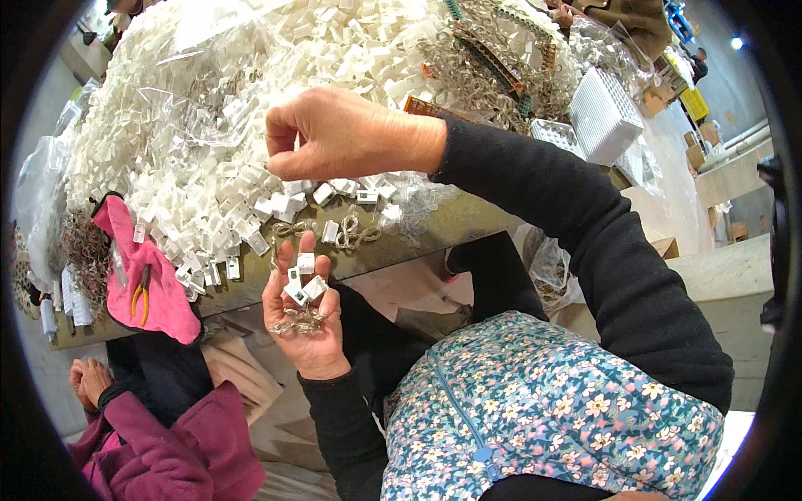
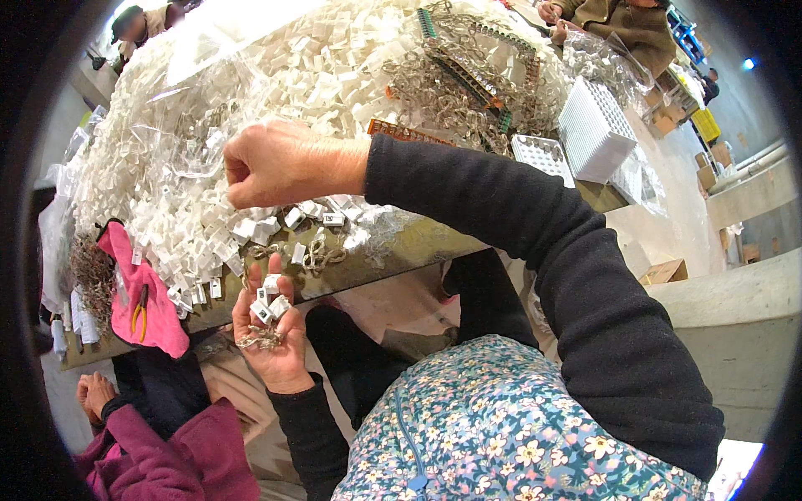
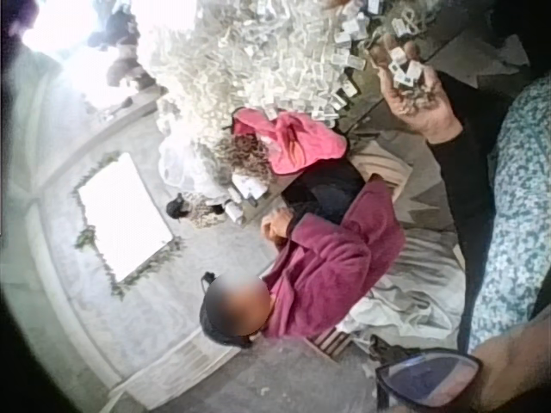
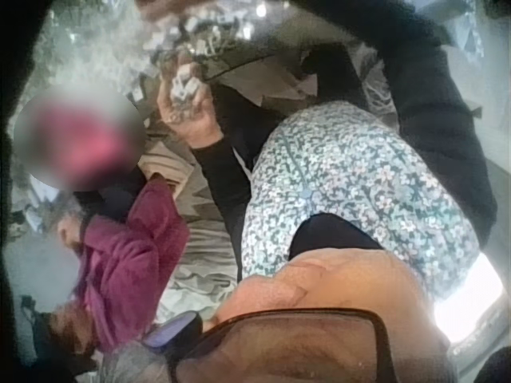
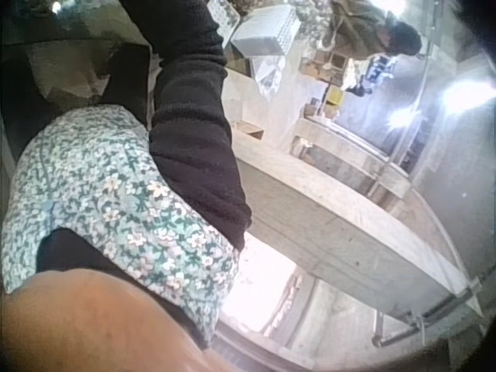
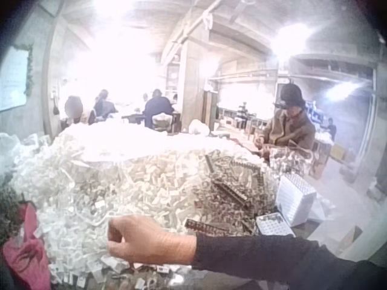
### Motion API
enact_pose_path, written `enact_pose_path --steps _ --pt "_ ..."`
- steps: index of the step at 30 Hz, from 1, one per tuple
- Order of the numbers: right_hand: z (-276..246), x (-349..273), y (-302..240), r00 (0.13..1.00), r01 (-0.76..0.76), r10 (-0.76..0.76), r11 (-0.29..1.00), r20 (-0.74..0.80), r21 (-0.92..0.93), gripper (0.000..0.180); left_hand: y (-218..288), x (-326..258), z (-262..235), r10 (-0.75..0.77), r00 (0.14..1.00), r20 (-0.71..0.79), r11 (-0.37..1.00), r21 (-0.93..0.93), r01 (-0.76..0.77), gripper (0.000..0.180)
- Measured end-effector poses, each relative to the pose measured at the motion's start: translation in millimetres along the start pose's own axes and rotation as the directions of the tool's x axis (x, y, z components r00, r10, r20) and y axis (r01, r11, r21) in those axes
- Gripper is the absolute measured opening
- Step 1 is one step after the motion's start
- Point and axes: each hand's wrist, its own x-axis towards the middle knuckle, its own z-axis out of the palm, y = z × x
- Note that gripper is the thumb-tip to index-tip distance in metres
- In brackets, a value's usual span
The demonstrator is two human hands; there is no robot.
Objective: The person assembles small electronic components by hand, inserting green circuit pieces into white plastic housings and placing them into a tray. The person repeatedly picks, aligns, and inserts components, then sets finished units aside.
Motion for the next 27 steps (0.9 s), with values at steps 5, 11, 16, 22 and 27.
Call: enact_pose_path --steps 5,11,16,22,27 --pt "-10 -3 -20 0.999 0.038 -0.036 0.970 -0.010 0.242 0.022 -3 5 7 -0.008 1.000 0.015 0.998 0.070 0.007 0.044" --pt "0 -19 -24 0.998 0.025 -0.043 0.953 0.052 0.303 0.021 -9 13 8 0.056 0.998 -0.028 0.985 0.167 -0.050 0.039" --pt "29 -36 -14 0.981 -0.025 -0.022 0.970 0.191 0.243 0.019 -8 19 3 0.011 0.998 -0.059 0.981 0.194 0.001 0.023" --pt "46 -35 -8 0.977 0.101 -0.085 0.992 0.196 -0.077 0.019 -8 13 10 0.011 0.991 -0.132 0.979 0.204 0.016 0.030" --pt "24 -62 -22 0.972 0.222 -0.212 0.971 -0.100 0.094 0.020 19 9 57 0.004 1.000 -0.026 0.990 0.144 0.000 0.036"
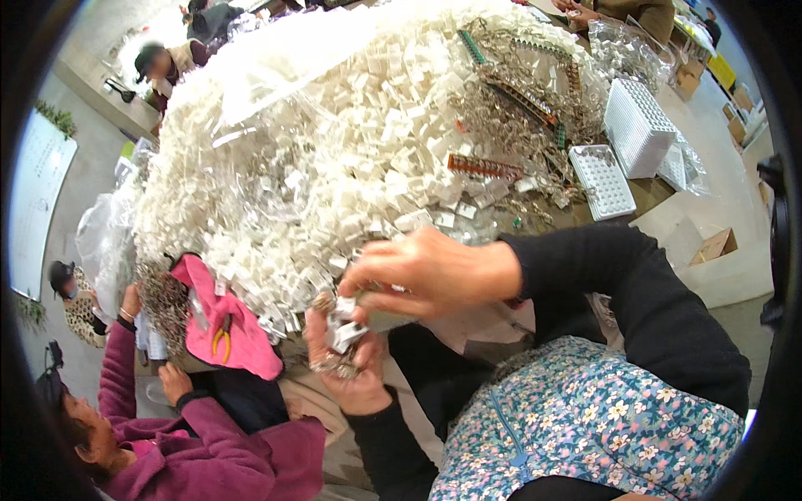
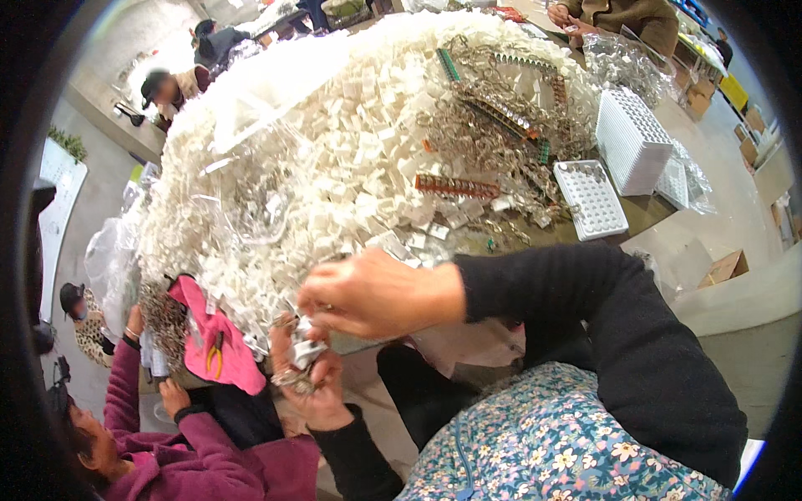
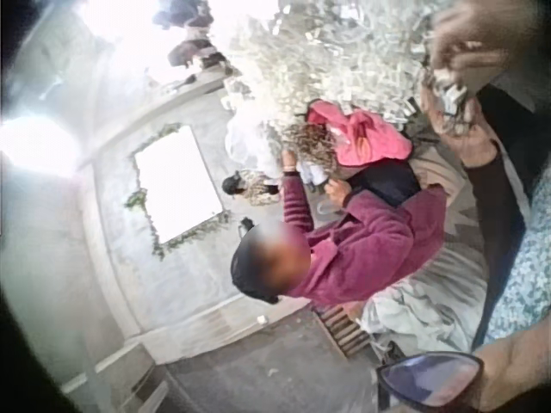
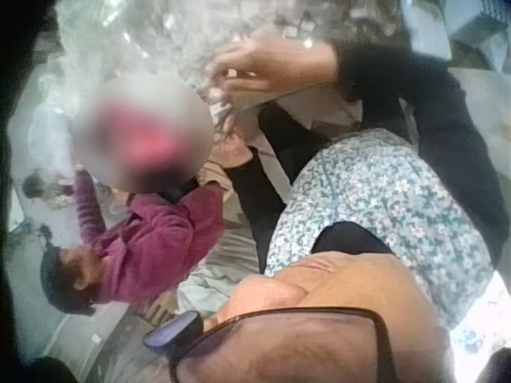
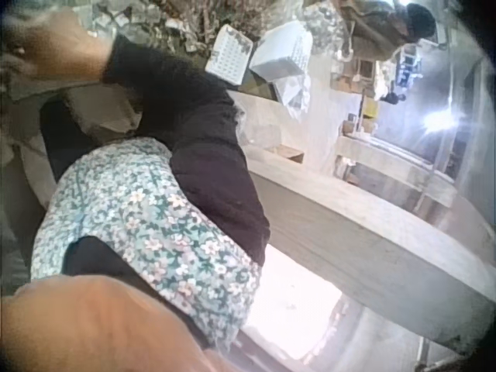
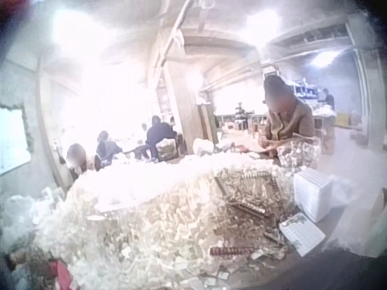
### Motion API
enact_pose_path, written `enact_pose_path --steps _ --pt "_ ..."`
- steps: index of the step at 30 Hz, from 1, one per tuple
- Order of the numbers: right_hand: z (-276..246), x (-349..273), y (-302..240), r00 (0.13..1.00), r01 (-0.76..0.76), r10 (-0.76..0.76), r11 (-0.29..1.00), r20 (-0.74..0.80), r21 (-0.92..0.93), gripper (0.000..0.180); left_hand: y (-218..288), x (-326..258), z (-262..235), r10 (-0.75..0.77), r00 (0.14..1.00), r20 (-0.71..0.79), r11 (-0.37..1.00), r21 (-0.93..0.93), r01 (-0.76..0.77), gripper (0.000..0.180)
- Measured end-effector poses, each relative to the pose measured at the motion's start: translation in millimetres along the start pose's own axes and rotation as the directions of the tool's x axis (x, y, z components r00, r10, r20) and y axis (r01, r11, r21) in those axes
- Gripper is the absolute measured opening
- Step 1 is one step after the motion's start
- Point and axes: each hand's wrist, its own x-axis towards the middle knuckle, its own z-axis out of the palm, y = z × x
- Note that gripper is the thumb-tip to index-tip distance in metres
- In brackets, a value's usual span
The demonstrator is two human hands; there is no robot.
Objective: The person assembles small electronic components by hand, inserting green circuit pieces into white plastic housings and placing them into a tray. The person repeatedly picks, aligns, and inserts components, then sets finished units aside.
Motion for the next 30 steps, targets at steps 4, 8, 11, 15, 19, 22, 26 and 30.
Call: enact_pose_path --steps 4,8,11,15,19,22,26,30 --pt "-16 -35 -7 0.999 0.030 -0.032 0.993 0.017 0.113 0.011 28 21 42 0.020 0.981 0.194 0.983 0.175 -0.055 0.036" --pt "-27 -60 -1 0.997 -0.029 0.019 0.989 0.071 0.144 0.011 63 95 97 0.047 0.953 0.300 0.889 0.422 -0.177 0.029" --pt "-28 -69 1 0.999 -0.037 0.035 0.985 0.018 0.170 0.012 90 173 123 0.340 0.879 0.333 0.519 0.714 -0.471 0.024" --pt "-31 -79 3 0.999 -0.039 0.038 0.987 0.004 0.155 0.012 114 244 107 0.427 0.820 0.381 -0.512 0.849 -0.129 0.037" --pt "-36 -86 3 0.999 -0.045 0.047 0.988 -0.003 0.151 0.011 120 252 98 0.285 0.897 0.338 -0.661 0.747 -0.071 0.056" --pt "-38 -87 4 0.997 -0.070 0.068 0.991 0.019 0.114 0.012 104 224 120 0.202 0.832 0.517 -0.723 0.651 -0.229 0.039" --pt "-29 -94 5 0.998 -0.056 0.060 0.985 -0.024 0.163 0.013 81 135 119 0.324 0.784 0.530 -0.485 0.804 -0.344 0.015" --pt "-14 -109 3 0.996 -0.086 0.084 0.990 0.020 0.112 0.012 76 54 56 0.244 0.885 0.396 -0.609 0.773 -0.178 0.009"
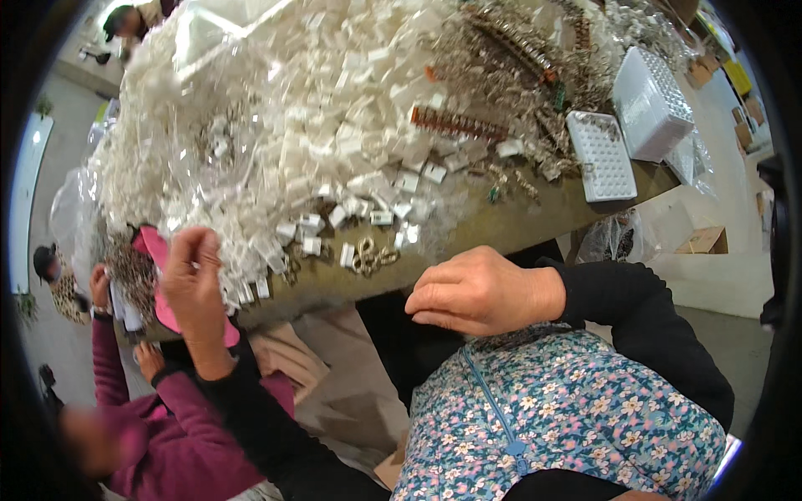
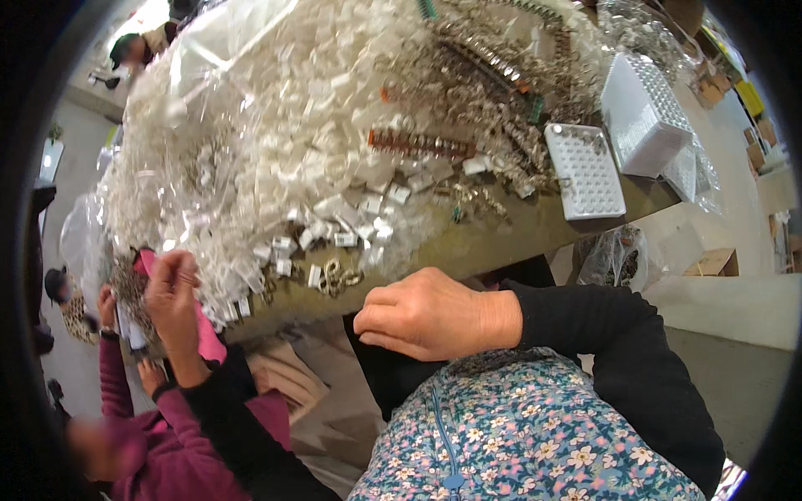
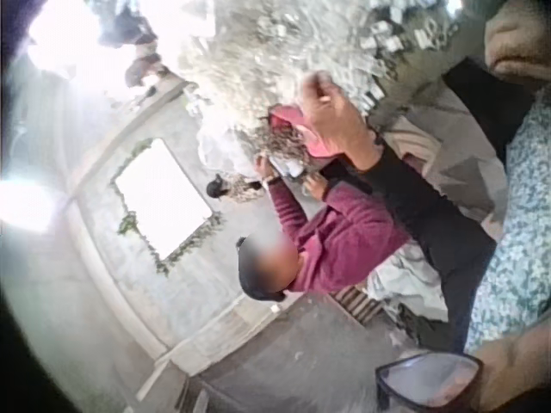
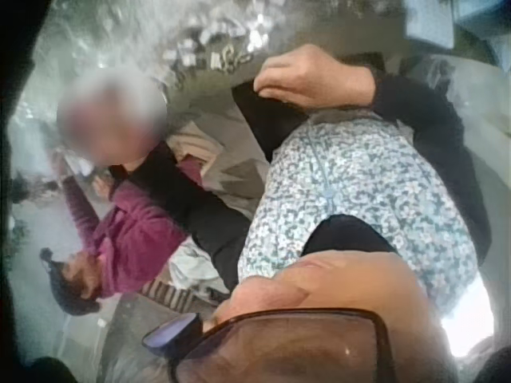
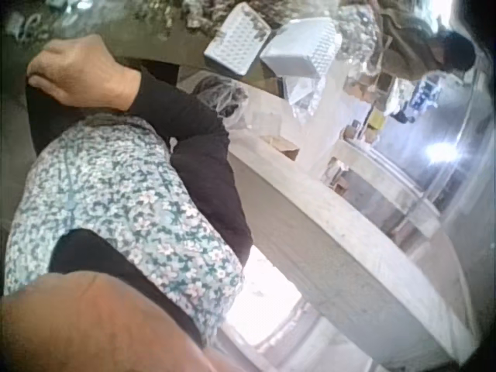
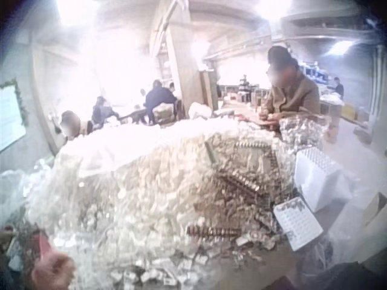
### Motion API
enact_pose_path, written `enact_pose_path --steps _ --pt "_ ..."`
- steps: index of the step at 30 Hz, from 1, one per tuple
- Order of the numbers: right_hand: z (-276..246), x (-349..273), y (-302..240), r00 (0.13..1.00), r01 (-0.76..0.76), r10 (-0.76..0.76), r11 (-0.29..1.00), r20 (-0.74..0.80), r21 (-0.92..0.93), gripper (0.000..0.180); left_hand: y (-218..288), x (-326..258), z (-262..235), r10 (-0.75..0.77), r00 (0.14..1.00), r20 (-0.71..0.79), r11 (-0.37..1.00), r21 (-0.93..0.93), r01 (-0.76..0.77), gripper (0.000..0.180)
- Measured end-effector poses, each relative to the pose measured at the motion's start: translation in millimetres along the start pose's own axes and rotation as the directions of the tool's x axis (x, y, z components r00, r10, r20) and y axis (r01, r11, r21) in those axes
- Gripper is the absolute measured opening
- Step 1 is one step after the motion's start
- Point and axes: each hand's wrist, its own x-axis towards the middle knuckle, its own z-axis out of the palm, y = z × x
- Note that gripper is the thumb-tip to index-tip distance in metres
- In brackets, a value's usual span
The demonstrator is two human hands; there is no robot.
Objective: The person assembles small electronic components by hand, inserting green circuit pieces into white plastic housings and placing them into a tray. The person repeatedly picks, aligns, and inserts components, then sets finished units aside.
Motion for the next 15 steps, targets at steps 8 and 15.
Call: enact_pose_path --steps 8,15 --pt "19 -5 -15 0.998 0.035 -0.036 0.999 0.042 0.036 0.012 -28 -73 55 -0.086 0.994 0.068 0.994 0.069 0.081 0.030" --pt "24 -16 -21 0.999 -0.004 0.003 1.000 0.054 0.009 0.012 -36 -62 90 0.016 0.996 0.090 0.915 0.400 -0.051 0.018"
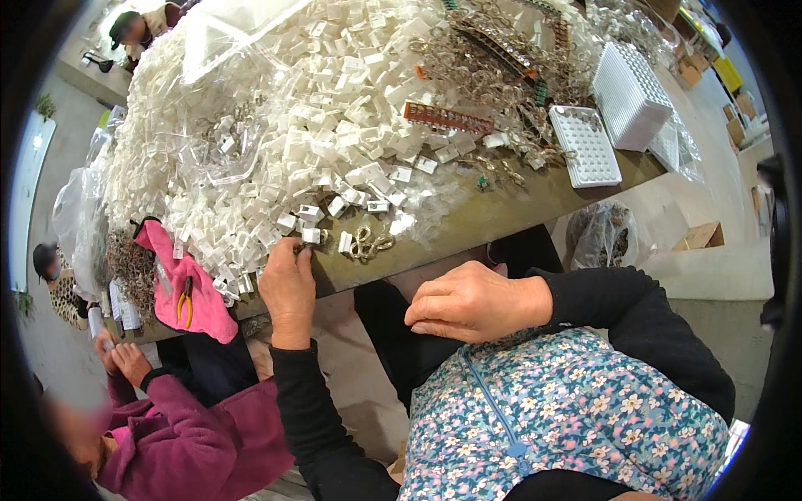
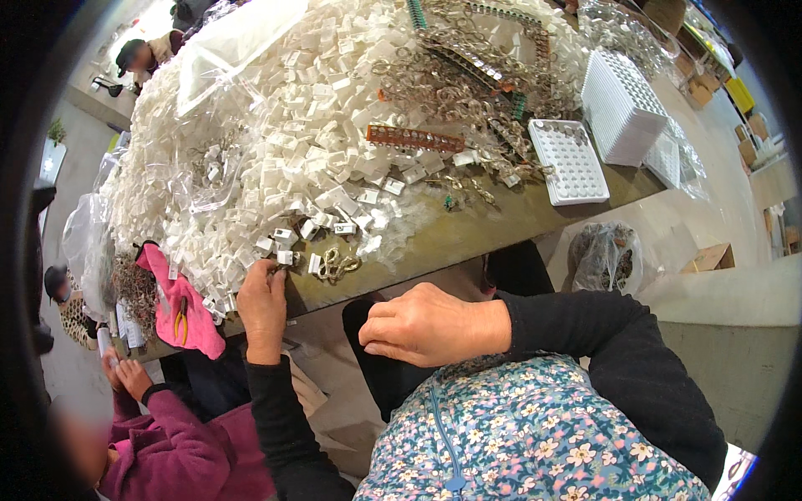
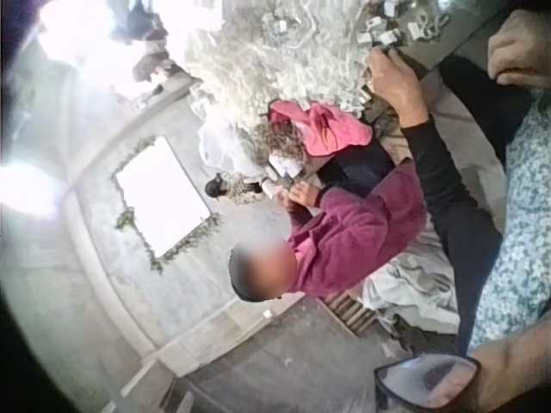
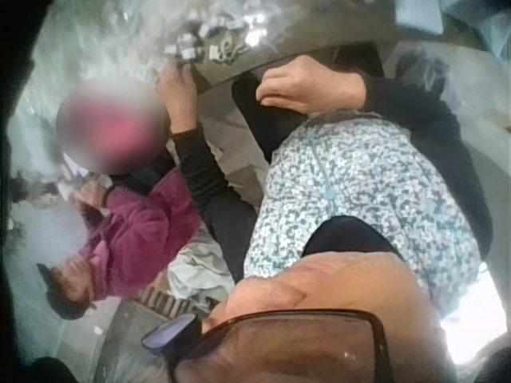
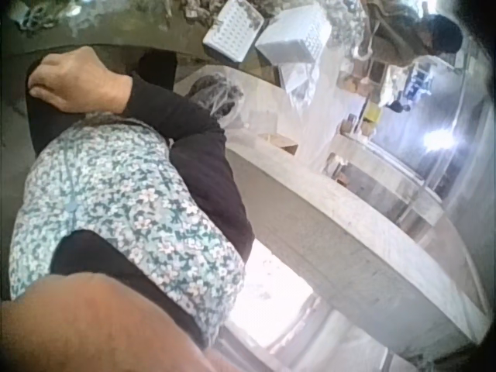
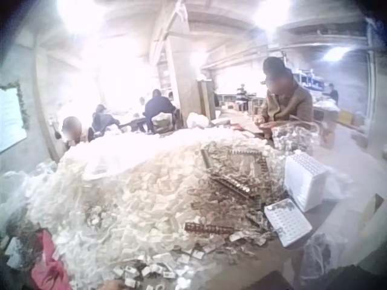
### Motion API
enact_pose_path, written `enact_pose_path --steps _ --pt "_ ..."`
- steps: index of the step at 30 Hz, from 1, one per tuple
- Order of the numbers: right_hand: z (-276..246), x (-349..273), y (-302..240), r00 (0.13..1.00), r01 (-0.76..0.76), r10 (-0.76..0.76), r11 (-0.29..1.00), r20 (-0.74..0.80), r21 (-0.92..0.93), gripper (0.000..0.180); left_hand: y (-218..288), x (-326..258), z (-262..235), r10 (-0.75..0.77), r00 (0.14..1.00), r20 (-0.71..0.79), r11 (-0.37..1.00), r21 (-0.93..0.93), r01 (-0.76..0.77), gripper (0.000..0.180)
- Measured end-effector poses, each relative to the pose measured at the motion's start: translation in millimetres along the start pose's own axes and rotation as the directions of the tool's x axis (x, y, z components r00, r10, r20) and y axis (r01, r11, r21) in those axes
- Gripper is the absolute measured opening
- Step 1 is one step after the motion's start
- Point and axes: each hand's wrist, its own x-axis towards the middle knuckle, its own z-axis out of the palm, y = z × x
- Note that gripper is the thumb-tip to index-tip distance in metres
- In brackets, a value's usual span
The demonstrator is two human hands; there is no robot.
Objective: The person assembles small electronic components by hand, inserting green circuit pieces into white plastic housings and placing them into a tray. The person repeatedly picks, aligns, and inserts components, then sets finished units aside.
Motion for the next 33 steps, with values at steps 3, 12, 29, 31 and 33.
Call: enact_pose_path --steps 3,12,29,31,33 --pt "1 -6 0 1.000 -0.010 0.010 1.000 0.007 -0.002 0.012 0 1 -3 0.032 0.997 -0.064 0.999 -0.020 -0.033 0.010" --pt "5 -13 6 0.999 -0.031 0.032 0.999 -0.019 0.032 0.012 11 14 -40 -0.283 0.947 -0.155 0.487 -0.874 0.002 0.016" --pt "2 -22 8 0.996 -0.085 0.084 0.993 0.006 0.079 0.013 21 46 12 -0.044 0.996 -0.075 0.990 -0.135 0.034 0.035" --pt "2 -24 9 0.996 -0.087 0.087 0.993 0.010 0.074 0.013 18 42 0 -0.128 0.991 -0.036 0.951 -0.288 0.112 0.032" --pt "3 -24 11 0.998 -0.067 0.068 0.996 -0.011 0.062 0.012 12 37 -14 -0.295 0.946 0.132 0.603 -0.743 0.292 0.026"
